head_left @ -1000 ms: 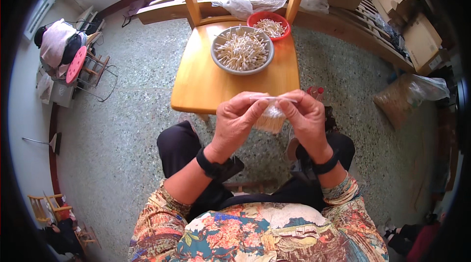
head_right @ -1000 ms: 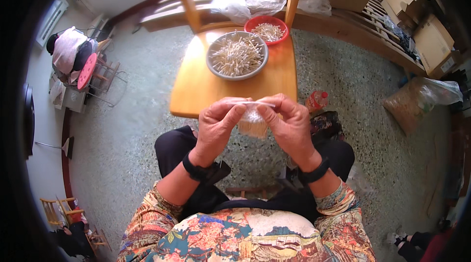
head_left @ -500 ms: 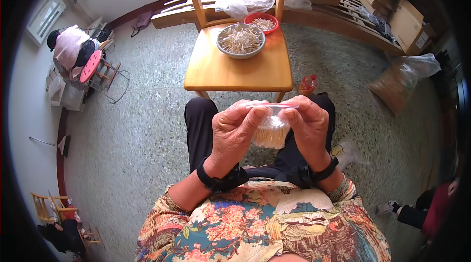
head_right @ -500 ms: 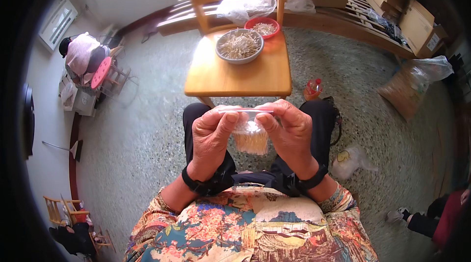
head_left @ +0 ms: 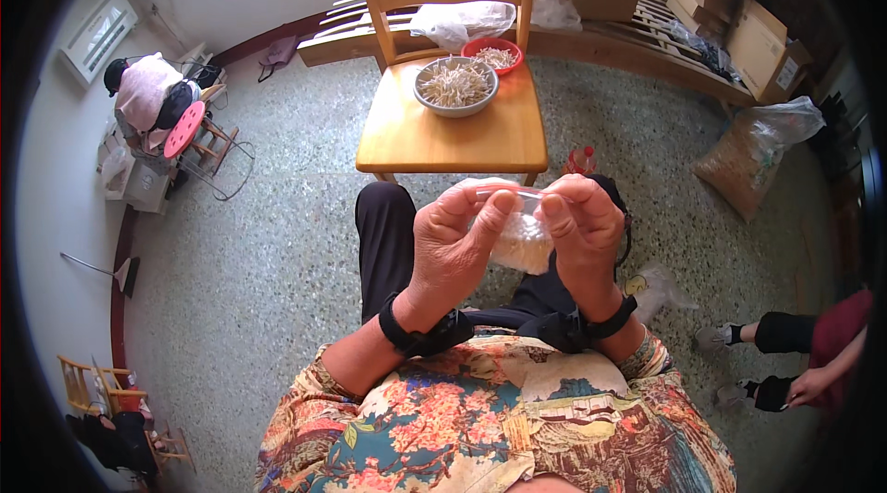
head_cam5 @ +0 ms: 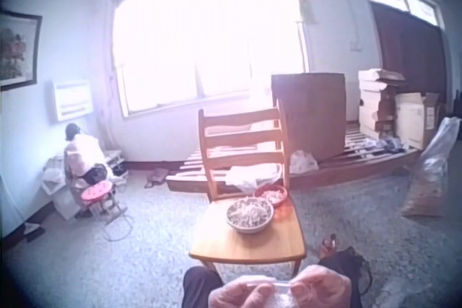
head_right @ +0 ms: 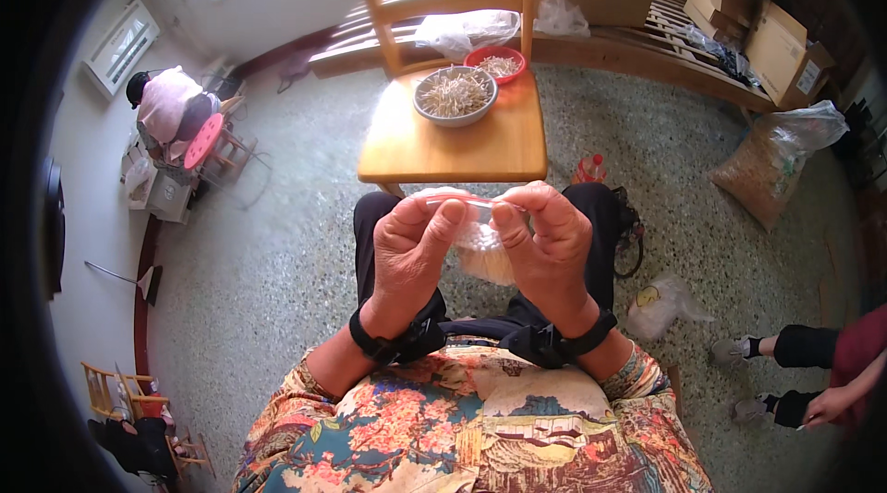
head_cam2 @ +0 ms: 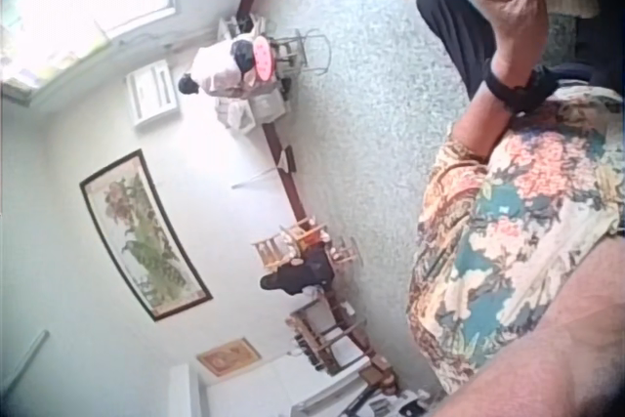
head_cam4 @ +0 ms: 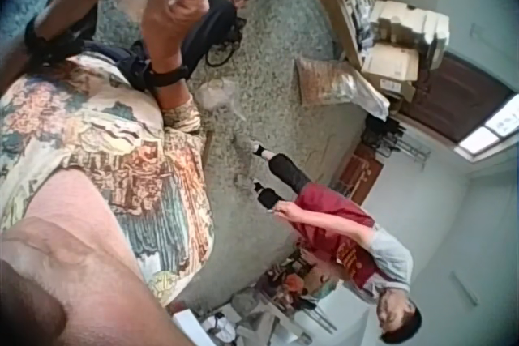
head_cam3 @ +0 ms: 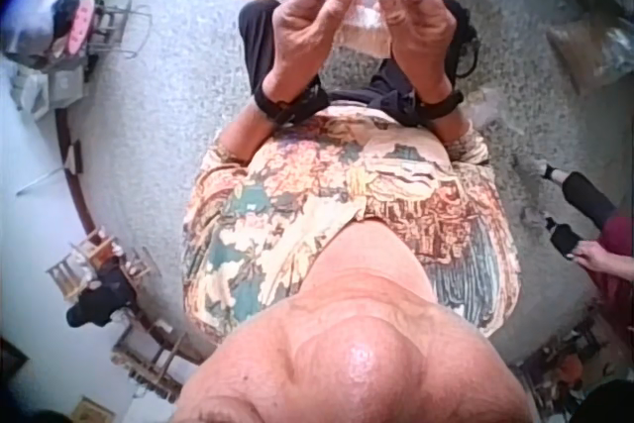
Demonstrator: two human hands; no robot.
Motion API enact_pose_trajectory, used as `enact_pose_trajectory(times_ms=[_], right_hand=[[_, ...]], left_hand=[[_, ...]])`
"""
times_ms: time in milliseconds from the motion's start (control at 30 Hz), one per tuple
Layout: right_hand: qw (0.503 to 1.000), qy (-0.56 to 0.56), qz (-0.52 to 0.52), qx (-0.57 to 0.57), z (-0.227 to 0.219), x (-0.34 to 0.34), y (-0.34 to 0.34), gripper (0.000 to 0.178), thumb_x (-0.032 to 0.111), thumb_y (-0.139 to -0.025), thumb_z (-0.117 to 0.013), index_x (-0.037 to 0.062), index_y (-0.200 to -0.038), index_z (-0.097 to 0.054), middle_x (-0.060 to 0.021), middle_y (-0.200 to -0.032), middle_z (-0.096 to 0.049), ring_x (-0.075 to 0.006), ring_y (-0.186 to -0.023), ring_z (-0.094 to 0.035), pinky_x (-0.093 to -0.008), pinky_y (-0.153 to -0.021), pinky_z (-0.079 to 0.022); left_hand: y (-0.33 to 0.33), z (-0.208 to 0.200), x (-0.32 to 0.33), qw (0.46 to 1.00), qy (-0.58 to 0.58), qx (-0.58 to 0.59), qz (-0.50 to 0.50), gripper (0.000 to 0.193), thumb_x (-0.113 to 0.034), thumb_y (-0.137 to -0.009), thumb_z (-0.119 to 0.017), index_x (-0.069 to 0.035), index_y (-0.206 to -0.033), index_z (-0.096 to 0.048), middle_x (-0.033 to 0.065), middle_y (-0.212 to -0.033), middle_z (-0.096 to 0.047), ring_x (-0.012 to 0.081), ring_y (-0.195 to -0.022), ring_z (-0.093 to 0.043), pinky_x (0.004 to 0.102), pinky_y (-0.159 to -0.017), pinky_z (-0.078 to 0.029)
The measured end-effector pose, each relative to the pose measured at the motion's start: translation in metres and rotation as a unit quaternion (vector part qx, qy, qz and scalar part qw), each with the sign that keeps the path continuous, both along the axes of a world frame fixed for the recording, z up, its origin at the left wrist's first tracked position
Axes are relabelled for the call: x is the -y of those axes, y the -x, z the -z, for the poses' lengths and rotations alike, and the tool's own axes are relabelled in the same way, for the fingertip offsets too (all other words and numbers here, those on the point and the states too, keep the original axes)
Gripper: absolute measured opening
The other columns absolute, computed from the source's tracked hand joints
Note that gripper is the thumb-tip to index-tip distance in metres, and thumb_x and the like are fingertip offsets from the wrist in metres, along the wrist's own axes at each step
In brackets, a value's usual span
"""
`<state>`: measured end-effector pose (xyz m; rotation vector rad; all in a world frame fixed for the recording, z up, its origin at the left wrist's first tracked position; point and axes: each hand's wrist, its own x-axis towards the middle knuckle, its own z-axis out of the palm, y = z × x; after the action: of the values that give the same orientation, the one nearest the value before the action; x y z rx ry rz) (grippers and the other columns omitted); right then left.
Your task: The recorder is sorting cotton swabs from a bowl and placing them neatly into small plastic bags.
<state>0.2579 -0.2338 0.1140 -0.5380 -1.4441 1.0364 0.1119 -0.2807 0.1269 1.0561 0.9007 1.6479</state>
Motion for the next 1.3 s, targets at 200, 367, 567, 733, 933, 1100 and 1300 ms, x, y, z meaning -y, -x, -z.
enact_pose_trajectory(times_ms=[200,367,567,733,933,1100,1300], right_hand=[[0.998,0.058,0.015,-0.034,-0.006,0.009,0.002,0.012,0.011,-0.090,-0.068,0.0001,-0.094,-0.065,-0.0033,-0.083,-0.063,-0.0077,-0.077,-0.056,-0.0224,-0.069,-0.046],[0.998,-0.029,0.033,0.049,0.002,0.001,-0.007,0.016,0.013,-0.090,-0.069,-0.0007,-0.096,-0.066,-0.0025,-0.086,-0.064,-0.0069,-0.078,-0.056,-0.0212,-0.069,-0.046],[0.994,0.099,-0.025,-0.030,0.000,0.005,-0.005,0.017,0.016,-0.092,-0.067,-0.0002,-0.096,-0.066,0.0002,-0.081,-0.064,-0.0047,-0.075,-0.056,-0.0198,-0.068,-0.045],[0.994,0.101,-0.031,-0.029,0.013,-0.001,-0.006,0.017,0.019,-0.095,-0.063,0.0016,-0.091,-0.063,0.0006,-0.077,-0.062,-0.0033,-0.072,-0.054,-0.0191,-0.066,-0.044],[0.991,0.124,-0.028,-0.047,0.020,-0.012,0.003,0.020,0.021,-0.096,-0.062,0.0027,-0.088,-0.061,0.0012,-0.075,-0.061,-0.0028,-0.069,-0.052,-0.0191,-0.064,-0.042],[0.988,0.142,-0.037,-0.043,0.023,-0.016,0.004,0.019,0.020,-0.096,-0.062,0.0029,-0.088,-0.061,0.0012,-0.076,-0.061,-0.0027,-0.068,-0.052,-0.0181,-0.062,-0.042],[0.989,0.141,-0.035,-0.036,0.025,-0.016,0.008,0.017,0.018,-0.095,-0.062,0.0024,-0.088,-0.061,0.0017,-0.075,-0.060,-0.0022,-0.068,-0.051,-0.0182,-0.062,-0.043]], left_hand=[[-0.002,0.014,-0.006,0.988,-0.096,-0.117,-0.010,0.020,-0.013,-0.094,-0.063,0.001,-0.107,-0.067,0.0049,-0.097,-0.069,0.0077,-0.088,-0.062,0.0234,-0.080,-0.050],[-0.007,0.005,0.002,0.998,-0.023,-0.052,0.004,0.015,-0.010,-0.093,-0.065,0.002,-0.099,-0.070,0.0065,-0.095,-0.067,0.0095,-0.088,-0.060,0.0237,-0.077,-0.048],[-0.006,0.007,0.000,0.999,-0.011,-0.032,0.002,0.022,-0.018,-0.096,-0.061,0.000,-0.108,-0.066,0.0030,-0.094,-0.069,0.0061,-0.084,-0.061,0.0227,-0.077,-0.050],[-0.001,0.016,-0.005,1.000,0.009,-0.009,-0.014,0.021,-0.019,-0.097,-0.059,-0.001,-0.105,-0.066,0.0022,-0.090,-0.068,0.0062,-0.084,-0.060,0.0230,-0.078,-0.049],[-0.002,0.026,-0.015,0.997,0.036,0.061,-0.004,0.020,-0.020,-0.096,-0.060,-0.002,-0.105,-0.065,0.0032,-0.090,-0.067,0.0087,-0.083,-0.062,0.0245,-0.078,-0.051],[0.003,0.035,-0.022,0.995,0.063,0.077,0.015,0.019,-0.020,-0.096,-0.059,-0.002,-0.103,-0.063,0.0046,-0.089,-0.066,0.0100,-0.083,-0.063,0.0257,-0.076,-0.052],[0.007,0.043,-0.028,0.993,0.035,0.112,-0.002,0.014,-0.017,-0.096,-0.057,-0.003,-0.098,-0.062,0.0047,-0.086,-0.064,0.0120,-0.081,-0.063,0.0272,-0.075,-0.052]])
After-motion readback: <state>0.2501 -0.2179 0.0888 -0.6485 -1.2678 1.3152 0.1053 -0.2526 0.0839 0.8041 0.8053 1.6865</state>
